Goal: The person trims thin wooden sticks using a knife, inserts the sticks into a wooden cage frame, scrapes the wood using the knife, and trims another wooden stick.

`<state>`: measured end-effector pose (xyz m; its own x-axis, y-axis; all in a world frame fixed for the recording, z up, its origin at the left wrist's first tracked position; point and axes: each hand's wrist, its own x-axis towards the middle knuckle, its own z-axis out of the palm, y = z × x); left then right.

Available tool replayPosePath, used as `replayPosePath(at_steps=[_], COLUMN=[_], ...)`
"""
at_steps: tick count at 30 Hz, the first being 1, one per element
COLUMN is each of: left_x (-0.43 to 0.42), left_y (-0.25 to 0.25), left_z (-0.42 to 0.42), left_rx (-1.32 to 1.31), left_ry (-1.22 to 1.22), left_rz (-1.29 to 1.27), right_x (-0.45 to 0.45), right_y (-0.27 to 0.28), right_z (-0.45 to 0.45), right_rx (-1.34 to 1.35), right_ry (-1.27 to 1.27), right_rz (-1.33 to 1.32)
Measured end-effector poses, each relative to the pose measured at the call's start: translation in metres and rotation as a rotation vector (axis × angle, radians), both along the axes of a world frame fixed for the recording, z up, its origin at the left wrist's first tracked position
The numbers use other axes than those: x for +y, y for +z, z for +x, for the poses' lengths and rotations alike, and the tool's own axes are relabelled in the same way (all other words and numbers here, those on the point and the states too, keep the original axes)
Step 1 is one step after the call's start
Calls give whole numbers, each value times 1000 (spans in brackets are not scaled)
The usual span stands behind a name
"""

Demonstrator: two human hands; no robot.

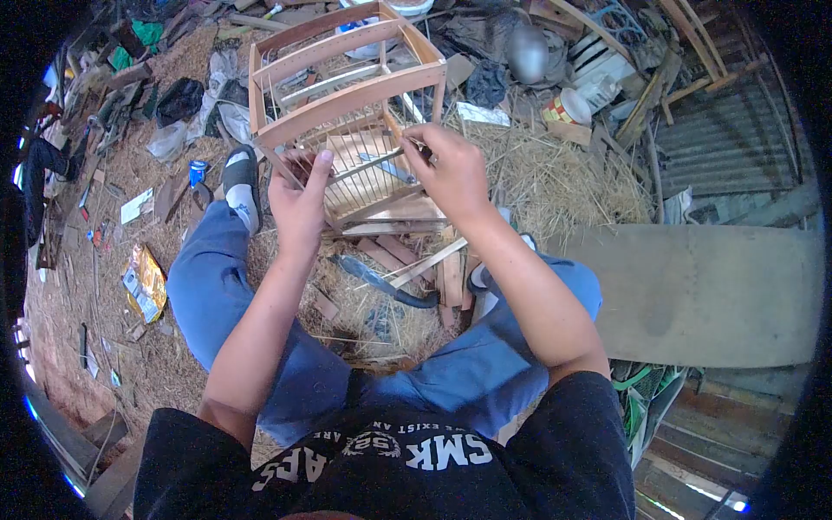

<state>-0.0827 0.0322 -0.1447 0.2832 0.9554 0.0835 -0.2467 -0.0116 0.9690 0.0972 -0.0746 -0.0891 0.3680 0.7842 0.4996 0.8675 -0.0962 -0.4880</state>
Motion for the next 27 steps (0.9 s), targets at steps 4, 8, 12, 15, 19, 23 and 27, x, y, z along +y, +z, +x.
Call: replayPosePath(at_steps=[4, 8, 12, 15, 19, 23, 27], left_x=[0, 1, -1, -1, 0, 0, 2], left_y=[-1, -2, 0, -1, -1, -1, -2], left_z=[0, 0, 0, 1, 0, 0, -1], left_rx=[5, 2, -21, -22, -17, 17, 25], left_ry=[9, -6, -6, -1, -7, -5, -15], left_rz=[6, 8, -22, -20, -23, -2, 2], right_x=[0, -1, -1, 1, 2, 3, 5], right_y=[-1, -1, -2, -2, -1, -6, -5], right_z=[0, 0, 1, 0, 0, 2, 2], right_rx=[-5, 8, -9, -34, -72, -190, -319], right_ry=[0, -5, -10, -8, 4, 41, 71], right_rz=[13, -26, -46, -53, -81, -68, -68])
